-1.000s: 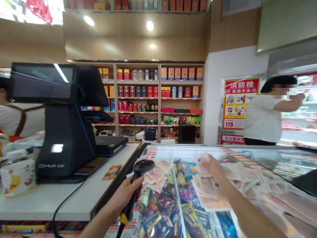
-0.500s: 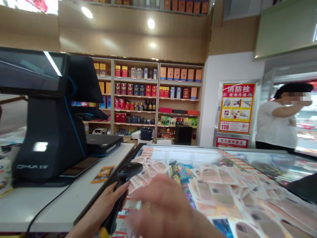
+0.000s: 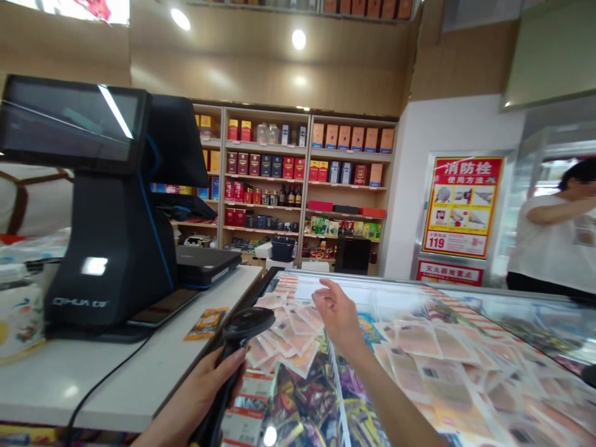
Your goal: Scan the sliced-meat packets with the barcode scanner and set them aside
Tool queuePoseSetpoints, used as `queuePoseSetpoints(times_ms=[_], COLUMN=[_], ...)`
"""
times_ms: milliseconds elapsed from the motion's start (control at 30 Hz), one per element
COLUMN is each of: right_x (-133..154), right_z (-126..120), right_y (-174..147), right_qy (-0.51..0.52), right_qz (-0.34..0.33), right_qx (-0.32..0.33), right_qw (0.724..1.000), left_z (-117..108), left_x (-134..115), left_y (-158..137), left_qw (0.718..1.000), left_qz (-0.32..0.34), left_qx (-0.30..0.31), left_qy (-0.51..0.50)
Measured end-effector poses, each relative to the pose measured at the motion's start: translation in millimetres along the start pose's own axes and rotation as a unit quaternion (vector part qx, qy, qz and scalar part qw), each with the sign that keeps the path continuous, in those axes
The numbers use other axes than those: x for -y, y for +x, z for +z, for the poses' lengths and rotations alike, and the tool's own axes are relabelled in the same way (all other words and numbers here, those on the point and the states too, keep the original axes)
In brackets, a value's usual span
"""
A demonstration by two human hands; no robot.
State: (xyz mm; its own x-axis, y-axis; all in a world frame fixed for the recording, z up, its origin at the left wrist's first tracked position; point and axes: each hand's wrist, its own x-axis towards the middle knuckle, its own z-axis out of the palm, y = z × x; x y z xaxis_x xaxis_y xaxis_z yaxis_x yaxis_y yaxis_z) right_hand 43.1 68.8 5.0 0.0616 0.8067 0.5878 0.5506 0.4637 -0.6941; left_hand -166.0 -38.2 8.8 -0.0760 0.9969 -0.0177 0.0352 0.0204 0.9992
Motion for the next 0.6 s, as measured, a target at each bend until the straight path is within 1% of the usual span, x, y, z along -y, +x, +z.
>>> queuePoseSetpoints(times_ms=[33,67,133,200,300,367,400,600], right_x=[-10,-23,-49,-69,-79,-79,-80,-101], right_z=[5,12,28,46,67,73,73,65], right_y=[9,17,30,38,46,49,50,51], right_qy=[-0.053,-0.112,-0.19,-0.217,-0.226,-0.217,-0.206,-0.085], right_qz=[0.047,0.101,0.202,0.259,0.319,0.34,0.339,0.288], right_qx=[0.015,0.021,0.044,0.066,0.067,0.061,0.06,0.036], right_qw=[0.997,0.988,0.96,0.939,0.918,0.913,0.916,0.953], left_z=[-2,-4,-8,-12,-18,-21,-22,-18], left_x=[1,3,7,12,17,19,20,18], left_y=[0,0,1,2,5,6,6,1], left_qw=[1.0,1.0,1.0,0.999,0.999,0.999,0.999,0.999], left_qz=[0.0,0.002,0.012,0.017,0.0,-0.012,-0.016,-0.015], left_qx=[0.005,0.008,0.014,0.022,0.023,0.023,0.024,0.042], left_qy=[-0.005,-0.004,0.006,0.018,0.024,0.02,0.02,0.012])
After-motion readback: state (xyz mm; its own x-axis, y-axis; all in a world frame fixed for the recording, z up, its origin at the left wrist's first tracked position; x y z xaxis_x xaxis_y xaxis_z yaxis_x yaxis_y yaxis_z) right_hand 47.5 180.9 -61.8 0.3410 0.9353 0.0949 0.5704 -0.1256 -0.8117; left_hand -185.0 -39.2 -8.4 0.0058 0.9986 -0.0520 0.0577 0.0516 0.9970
